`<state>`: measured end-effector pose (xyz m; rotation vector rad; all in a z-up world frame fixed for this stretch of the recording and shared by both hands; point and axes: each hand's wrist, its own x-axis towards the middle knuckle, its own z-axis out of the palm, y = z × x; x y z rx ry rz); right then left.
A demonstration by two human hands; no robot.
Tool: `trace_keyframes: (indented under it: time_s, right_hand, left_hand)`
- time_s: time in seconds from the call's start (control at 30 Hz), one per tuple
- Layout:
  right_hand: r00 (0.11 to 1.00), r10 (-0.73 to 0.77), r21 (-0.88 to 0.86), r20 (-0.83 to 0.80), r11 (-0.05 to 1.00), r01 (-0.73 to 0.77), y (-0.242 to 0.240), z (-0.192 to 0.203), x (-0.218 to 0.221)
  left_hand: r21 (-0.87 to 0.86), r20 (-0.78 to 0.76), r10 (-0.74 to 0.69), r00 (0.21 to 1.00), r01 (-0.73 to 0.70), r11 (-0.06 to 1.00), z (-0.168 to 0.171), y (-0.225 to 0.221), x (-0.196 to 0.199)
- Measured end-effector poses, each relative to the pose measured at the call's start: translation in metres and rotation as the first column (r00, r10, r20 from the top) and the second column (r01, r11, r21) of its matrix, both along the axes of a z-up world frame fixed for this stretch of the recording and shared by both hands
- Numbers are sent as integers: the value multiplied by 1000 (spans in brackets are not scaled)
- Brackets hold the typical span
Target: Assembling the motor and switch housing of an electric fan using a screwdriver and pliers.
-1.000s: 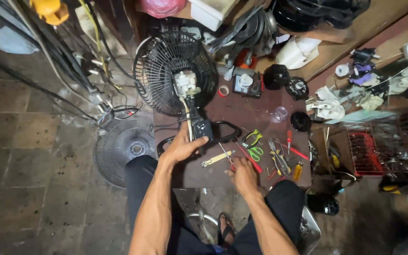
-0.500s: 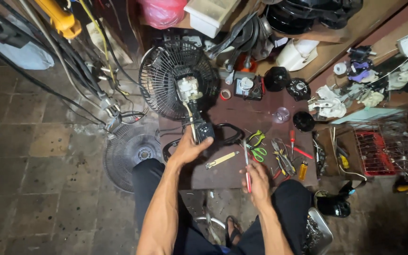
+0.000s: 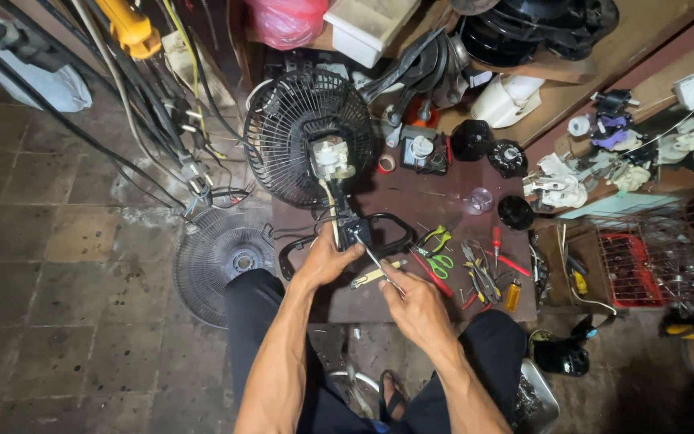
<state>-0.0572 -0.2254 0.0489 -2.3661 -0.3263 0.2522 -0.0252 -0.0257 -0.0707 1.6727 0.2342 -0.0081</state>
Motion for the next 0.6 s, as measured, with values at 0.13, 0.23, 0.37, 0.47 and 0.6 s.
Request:
trace_keyframes:
  time_s: [0.13,0.23,0.37,0.47,0.6]
  right_hand:
    - [999,35,-10,28,999,-35,3,10,2]
    - [997,62,-8,45,998,-61,5,19,1]
    - [995,76,-10,70,997,-76,4,16,3]
    - [993,88,-8,76,996,-87,4,16,4]
    - [993,95,-32,70,995,-93,6,20,4]
  left_hand:
    - [7,8,-16,1000,16,1000,3,0,2]
    - [12,4,-25,1000,25,1000,3,1,1]
    - [22,-9,-37,999,37,999,3,-1,1]
    - [12,0,-41,999,41,999,-4,0,1]
    - [20,0,-43,999,43,999,-2,2,1]
